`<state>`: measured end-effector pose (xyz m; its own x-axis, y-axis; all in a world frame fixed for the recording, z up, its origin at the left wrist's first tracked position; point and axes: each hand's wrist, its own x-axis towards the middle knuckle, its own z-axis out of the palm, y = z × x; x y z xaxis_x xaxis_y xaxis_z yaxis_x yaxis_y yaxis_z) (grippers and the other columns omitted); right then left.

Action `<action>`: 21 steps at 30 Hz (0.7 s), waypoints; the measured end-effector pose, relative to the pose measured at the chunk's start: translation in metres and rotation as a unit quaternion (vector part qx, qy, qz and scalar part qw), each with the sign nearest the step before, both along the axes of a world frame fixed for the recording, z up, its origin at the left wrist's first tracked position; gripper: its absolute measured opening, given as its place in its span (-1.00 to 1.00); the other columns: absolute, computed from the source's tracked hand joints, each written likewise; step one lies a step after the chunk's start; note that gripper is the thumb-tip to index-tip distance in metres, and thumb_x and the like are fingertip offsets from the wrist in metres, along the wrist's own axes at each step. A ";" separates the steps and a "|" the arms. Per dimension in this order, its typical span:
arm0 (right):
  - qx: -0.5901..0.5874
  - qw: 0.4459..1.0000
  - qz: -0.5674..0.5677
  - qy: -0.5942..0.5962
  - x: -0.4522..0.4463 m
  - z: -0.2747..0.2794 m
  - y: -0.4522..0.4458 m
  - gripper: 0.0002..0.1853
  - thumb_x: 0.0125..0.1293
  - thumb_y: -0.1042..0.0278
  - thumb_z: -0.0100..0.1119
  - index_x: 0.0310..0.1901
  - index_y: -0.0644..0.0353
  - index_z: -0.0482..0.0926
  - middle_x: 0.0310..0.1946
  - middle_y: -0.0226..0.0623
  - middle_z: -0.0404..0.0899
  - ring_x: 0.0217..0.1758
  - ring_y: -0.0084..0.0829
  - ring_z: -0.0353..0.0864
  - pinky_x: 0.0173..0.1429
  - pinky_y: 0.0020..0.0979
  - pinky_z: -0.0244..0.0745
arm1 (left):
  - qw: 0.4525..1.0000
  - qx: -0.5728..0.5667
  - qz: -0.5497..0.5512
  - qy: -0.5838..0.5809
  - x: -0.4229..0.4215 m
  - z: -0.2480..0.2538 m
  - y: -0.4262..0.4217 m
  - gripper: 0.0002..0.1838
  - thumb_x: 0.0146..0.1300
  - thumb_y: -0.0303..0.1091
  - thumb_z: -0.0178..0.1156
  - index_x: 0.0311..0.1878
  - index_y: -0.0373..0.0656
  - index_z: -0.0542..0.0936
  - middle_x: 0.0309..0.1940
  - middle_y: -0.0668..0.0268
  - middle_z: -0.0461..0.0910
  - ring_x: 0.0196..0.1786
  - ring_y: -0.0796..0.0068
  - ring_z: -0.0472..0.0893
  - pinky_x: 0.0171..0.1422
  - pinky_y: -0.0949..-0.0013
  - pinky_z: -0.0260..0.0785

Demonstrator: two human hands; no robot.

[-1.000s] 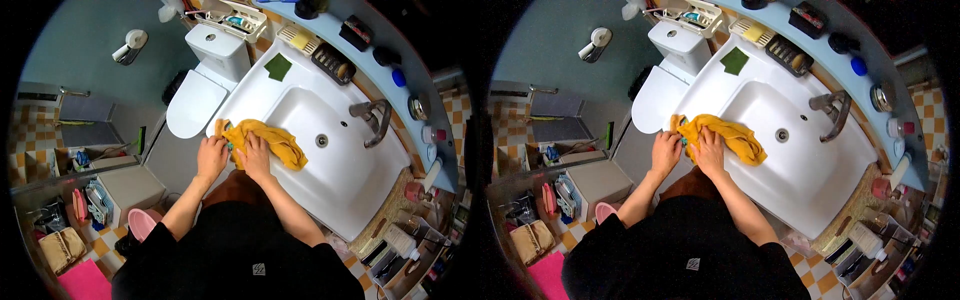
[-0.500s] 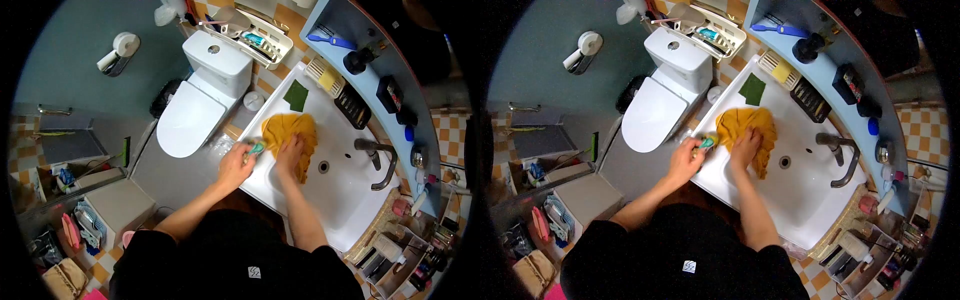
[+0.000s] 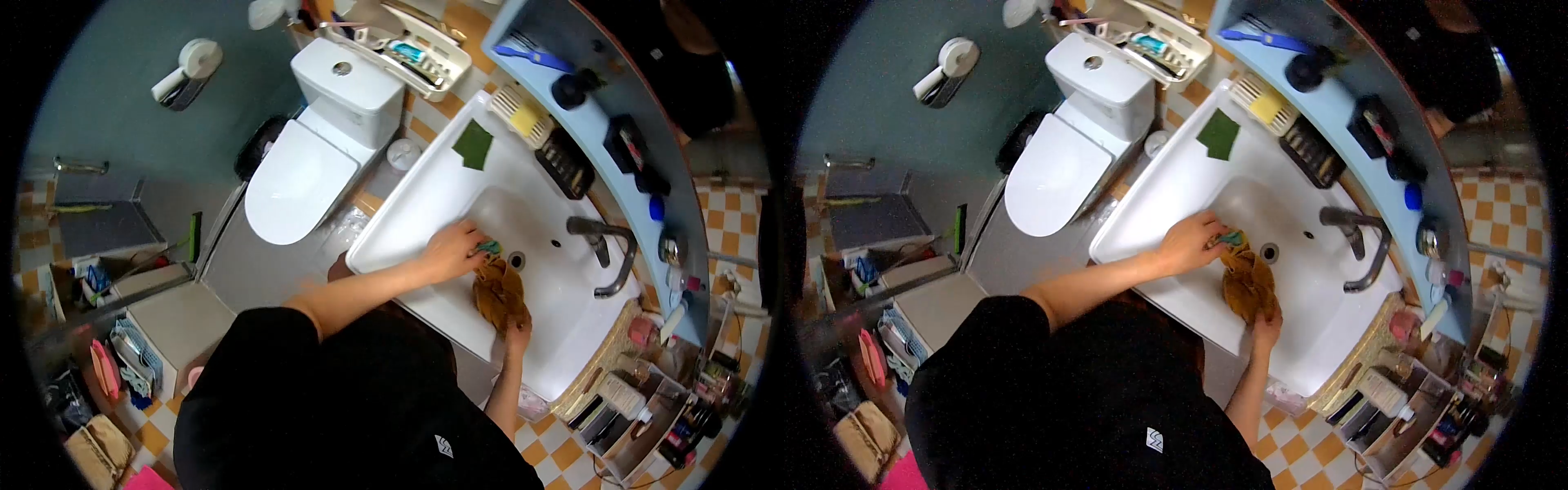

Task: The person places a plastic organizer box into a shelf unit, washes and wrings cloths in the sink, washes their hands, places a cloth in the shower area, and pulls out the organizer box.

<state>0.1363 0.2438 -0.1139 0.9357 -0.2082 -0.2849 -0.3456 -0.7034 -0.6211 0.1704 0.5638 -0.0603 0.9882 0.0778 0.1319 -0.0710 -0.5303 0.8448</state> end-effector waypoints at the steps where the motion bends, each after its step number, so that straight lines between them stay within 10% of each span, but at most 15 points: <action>1: -0.032 0.999 0.013 0.025 -0.003 -0.004 -0.012 -0.58 0.35 0.23 0.11 0.19 0.23 0.50 0.12 -0.07 0.51 0.18 -0.18 0.49 0.27 -0.27 0.37 | 0.997 -0.020 -0.030 0.075 -0.007 0.003 -0.003 -0.67 0.13 -0.27 0.28 -0.03 -0.14 0.65 -0.10 0.15 0.55 -0.06 0.08 0.57 0.01 0.12 0.44; 6: -0.171 0.975 0.121 -0.078 -0.038 0.012 -0.039 -0.62 0.35 0.27 0.07 0.12 0.28 0.53 0.19 0.06 0.47 0.30 0.02 0.39 0.38 -0.13 0.24 | 0.991 0.103 0.070 -0.054 -0.053 0.025 0.022 -0.58 0.15 -0.33 0.24 0.13 -0.09 0.57 0.23 0.08 0.44 0.28 0.02 0.41 0.37 0.02 0.22; 10: -0.210 0.961 0.091 -0.153 -0.069 0.009 -0.042 -0.72 0.33 0.30 0.08 -0.06 0.29 0.62 -0.03 0.01 0.61 0.09 0.01 0.53 0.22 -0.11 0.37 | 0.904 0.213 0.370 -0.002 -0.092 -0.002 0.070 -0.53 0.21 -0.33 0.21 0.20 -0.17 0.49 0.20 -0.02 0.43 0.21 -0.02 0.45 0.32 0.03 0.27; 12: -0.218 0.962 0.032 -0.164 -0.072 0.010 -0.036 -0.76 0.31 0.32 0.08 -0.14 0.28 0.65 -0.15 -0.04 0.66 -0.03 0.00 0.59 0.11 -0.11 0.43 | 0.849 0.146 0.494 0.121 -0.120 -0.046 0.091 -0.51 0.33 -0.21 0.13 0.27 -0.24 0.44 0.24 -0.04 0.41 0.23 0.01 0.44 0.34 0.03 0.25; 16: -0.274 0.950 -0.043 -0.142 -0.064 0.007 -0.021 -0.74 0.31 0.24 0.05 -0.22 0.19 0.69 -0.22 -0.10 0.68 -0.09 -0.03 0.60 0.03 -0.11 0.45 | 0.575 -0.565 0.518 0.285 -0.138 -0.082 0.109 -0.37 0.46 0.12 -0.14 0.29 -0.25 0.42 0.28 0.00 0.41 0.28 0.12 0.44 0.33 0.00 0.32; 21: -0.303 0.941 -0.004 -0.154 -0.066 0.005 -0.031 -0.77 0.26 0.28 0.08 -0.29 0.17 0.71 -0.26 -0.12 0.69 -0.17 -0.05 0.61 -0.05 -0.10 0.46 | 0.565 -0.663 0.413 0.266 -0.130 -0.091 0.105 -0.39 0.50 0.05 -0.24 0.26 -0.34 0.37 0.23 -0.02 0.43 0.18 0.08 0.50 0.23 -0.11 0.41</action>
